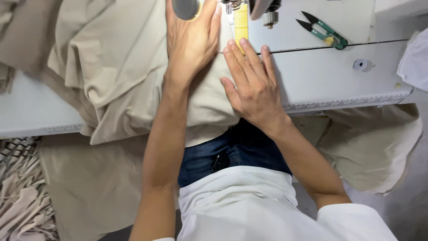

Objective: The person uses a small pair of scissors to trim loose threads and excess fabric from the edges of beige cloth pieces. They repeatedly pick up a piece, cut along the seams, and place it back on the pile.

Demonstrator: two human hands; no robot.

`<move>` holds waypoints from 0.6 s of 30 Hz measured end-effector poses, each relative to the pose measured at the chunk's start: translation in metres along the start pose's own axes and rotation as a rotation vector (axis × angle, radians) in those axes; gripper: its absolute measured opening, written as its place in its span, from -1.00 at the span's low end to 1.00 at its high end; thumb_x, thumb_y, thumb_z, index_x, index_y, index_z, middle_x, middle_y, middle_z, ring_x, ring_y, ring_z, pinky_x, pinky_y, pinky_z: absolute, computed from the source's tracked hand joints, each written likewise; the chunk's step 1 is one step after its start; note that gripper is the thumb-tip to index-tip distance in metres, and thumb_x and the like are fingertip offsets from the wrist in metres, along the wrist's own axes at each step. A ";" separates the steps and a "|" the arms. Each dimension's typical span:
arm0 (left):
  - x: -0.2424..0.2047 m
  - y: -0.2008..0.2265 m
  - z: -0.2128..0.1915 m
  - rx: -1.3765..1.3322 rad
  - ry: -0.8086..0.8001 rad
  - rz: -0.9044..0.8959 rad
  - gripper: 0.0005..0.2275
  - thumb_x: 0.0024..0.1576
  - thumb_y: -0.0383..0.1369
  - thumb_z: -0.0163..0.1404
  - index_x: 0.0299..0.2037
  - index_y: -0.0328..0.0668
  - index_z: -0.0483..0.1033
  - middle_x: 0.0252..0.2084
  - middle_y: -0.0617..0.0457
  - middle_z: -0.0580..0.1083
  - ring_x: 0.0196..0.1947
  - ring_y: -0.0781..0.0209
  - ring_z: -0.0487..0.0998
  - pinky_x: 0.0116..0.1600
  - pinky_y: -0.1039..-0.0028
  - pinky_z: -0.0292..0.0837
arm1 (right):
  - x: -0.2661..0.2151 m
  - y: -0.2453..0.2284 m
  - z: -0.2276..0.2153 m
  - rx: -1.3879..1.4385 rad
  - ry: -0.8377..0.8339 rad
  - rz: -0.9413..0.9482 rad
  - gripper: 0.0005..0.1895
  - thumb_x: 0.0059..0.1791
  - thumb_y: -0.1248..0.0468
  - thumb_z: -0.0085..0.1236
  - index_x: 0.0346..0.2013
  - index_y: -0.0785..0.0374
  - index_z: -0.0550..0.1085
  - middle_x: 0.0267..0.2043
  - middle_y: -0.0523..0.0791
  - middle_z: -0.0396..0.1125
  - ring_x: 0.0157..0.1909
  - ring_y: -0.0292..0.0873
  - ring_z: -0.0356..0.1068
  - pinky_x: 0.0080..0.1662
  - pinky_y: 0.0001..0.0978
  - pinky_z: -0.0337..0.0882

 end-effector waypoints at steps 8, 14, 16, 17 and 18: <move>0.035 -0.053 0.050 -0.150 -0.030 -0.233 -0.64 0.22 -0.07 -0.06 -0.57 0.08 0.16 -0.67 0.26 0.31 -0.58 0.23 0.32 -0.32 0.26 0.21 | 0.020 0.004 0.008 -0.037 0.044 0.080 -0.52 0.24 0.08 0.00 0.32 0.39 0.42 0.39 0.04 0.31 0.45 0.09 0.19 0.38 0.18 0.09; 0.027 -0.062 0.053 -0.227 0.043 -0.246 -0.89 0.00 -0.26 -0.03 -0.37 -0.05 0.46 -0.36 -0.05 0.58 -0.30 -0.20 0.55 -0.17 0.10 0.37 | 0.022 0.004 0.010 -0.036 0.020 0.124 -0.52 0.24 0.08 -0.07 0.34 0.35 0.41 0.40 0.02 0.29 0.45 0.08 0.19 0.39 0.12 0.07; 0.014 -0.036 0.034 -0.107 0.206 -0.141 -0.90 0.07 -0.31 -0.01 -0.32 -0.13 0.44 -0.33 -0.10 0.52 -0.28 -0.23 0.51 -0.13 0.10 0.36 | 0.023 0.004 0.010 -0.039 0.012 0.124 -0.52 0.23 0.10 -0.01 0.35 0.33 0.39 0.41 0.02 0.27 0.45 0.08 0.18 0.39 0.14 0.08; 0.004 -0.019 0.023 0.008 0.352 -0.027 -0.91 0.14 -0.37 0.00 -0.26 -0.20 0.41 -0.30 -0.15 0.45 -0.26 -0.26 0.47 -0.10 0.10 0.35 | 0.021 0.003 0.010 -0.042 -0.002 0.136 -0.51 0.21 0.11 0.06 0.37 0.32 0.38 0.43 0.02 0.26 0.46 0.09 0.18 0.39 0.16 0.09; -0.005 -0.009 0.015 0.008 0.346 -0.029 -0.91 0.14 -0.37 0.00 -0.26 -0.20 0.41 -0.30 -0.15 0.45 -0.26 -0.26 0.47 -0.10 0.10 0.35 | 0.021 0.003 0.011 -0.038 -0.006 0.139 -0.51 0.21 0.11 0.06 0.37 0.32 0.38 0.43 0.02 0.26 0.46 0.09 0.18 0.39 0.16 0.09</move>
Point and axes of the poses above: each hand's wrist, its own x-axis towards the middle knuckle, its own z-axis out of the palm, y = z × x, the point moved 3 cm from there along x, towards the middle knuckle
